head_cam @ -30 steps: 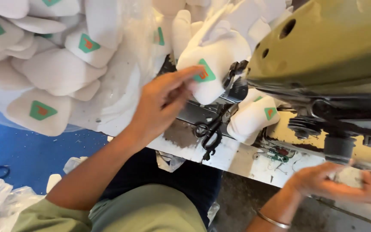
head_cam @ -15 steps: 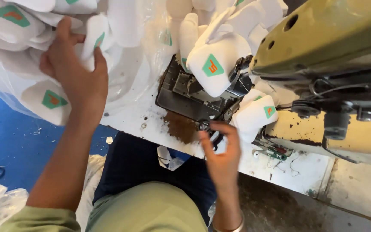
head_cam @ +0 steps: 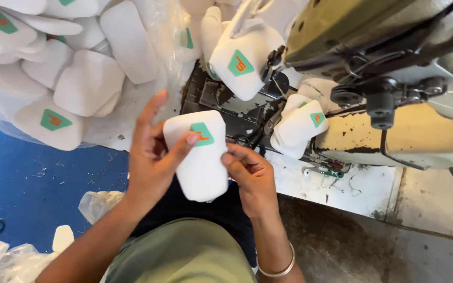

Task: The person operates a sewing machine to stitch white slipper uppers. They pick up individual slipper pieces from a pile, position them under the machine's needle, and guide them through the sewing process. The person then removes the stitched items and places them on a growing stack of finished products.

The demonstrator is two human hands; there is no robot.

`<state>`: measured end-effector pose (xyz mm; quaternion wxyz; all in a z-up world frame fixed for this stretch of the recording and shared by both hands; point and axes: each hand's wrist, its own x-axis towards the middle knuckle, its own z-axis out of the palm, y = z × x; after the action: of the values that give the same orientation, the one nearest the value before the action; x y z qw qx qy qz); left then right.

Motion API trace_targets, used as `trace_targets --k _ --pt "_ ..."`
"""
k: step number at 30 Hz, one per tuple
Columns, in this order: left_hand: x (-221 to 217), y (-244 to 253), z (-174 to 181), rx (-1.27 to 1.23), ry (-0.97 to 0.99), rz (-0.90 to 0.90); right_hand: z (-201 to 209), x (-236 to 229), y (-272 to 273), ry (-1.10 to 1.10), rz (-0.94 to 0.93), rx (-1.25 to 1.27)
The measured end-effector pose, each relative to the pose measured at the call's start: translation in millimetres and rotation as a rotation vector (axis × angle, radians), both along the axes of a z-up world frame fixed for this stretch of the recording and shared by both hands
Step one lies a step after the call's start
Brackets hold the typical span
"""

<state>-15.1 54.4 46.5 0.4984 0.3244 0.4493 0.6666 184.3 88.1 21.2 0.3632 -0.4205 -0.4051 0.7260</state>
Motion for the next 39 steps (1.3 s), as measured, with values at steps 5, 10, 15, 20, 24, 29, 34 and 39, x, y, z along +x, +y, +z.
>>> trace_targets --k 5,10,15,20,24,29,34,39 --pt "19 -19 -27 0.071 0.23 -0.291 -2 19 -2 0.136 -0.175 -0.128" --pt "30 -7 -4 0.062 0.521 -0.277 3 29 -4 -0.087 -0.171 0.043" --pt "46 19 3 0.139 0.637 -0.332 8 40 23 -0.077 -0.259 0.083" --pt "78 43 6 0.103 0.65 -0.155 30 33 69 -0.277 -0.261 0.212" --pt "68 76 20 -0.039 0.519 -0.134 20 17 105 -0.203 -0.276 0.278" --pt "44 95 20 -0.06 0.33 -0.328 1 18 109 -0.079 -0.427 0.391" --pt "15 116 24 -0.061 0.393 -0.481 9 135 108 -0.798 -0.851 0.936" --pt "-4 132 19 -0.105 0.301 -0.647 9 250 100 -1.122 -1.205 1.537"
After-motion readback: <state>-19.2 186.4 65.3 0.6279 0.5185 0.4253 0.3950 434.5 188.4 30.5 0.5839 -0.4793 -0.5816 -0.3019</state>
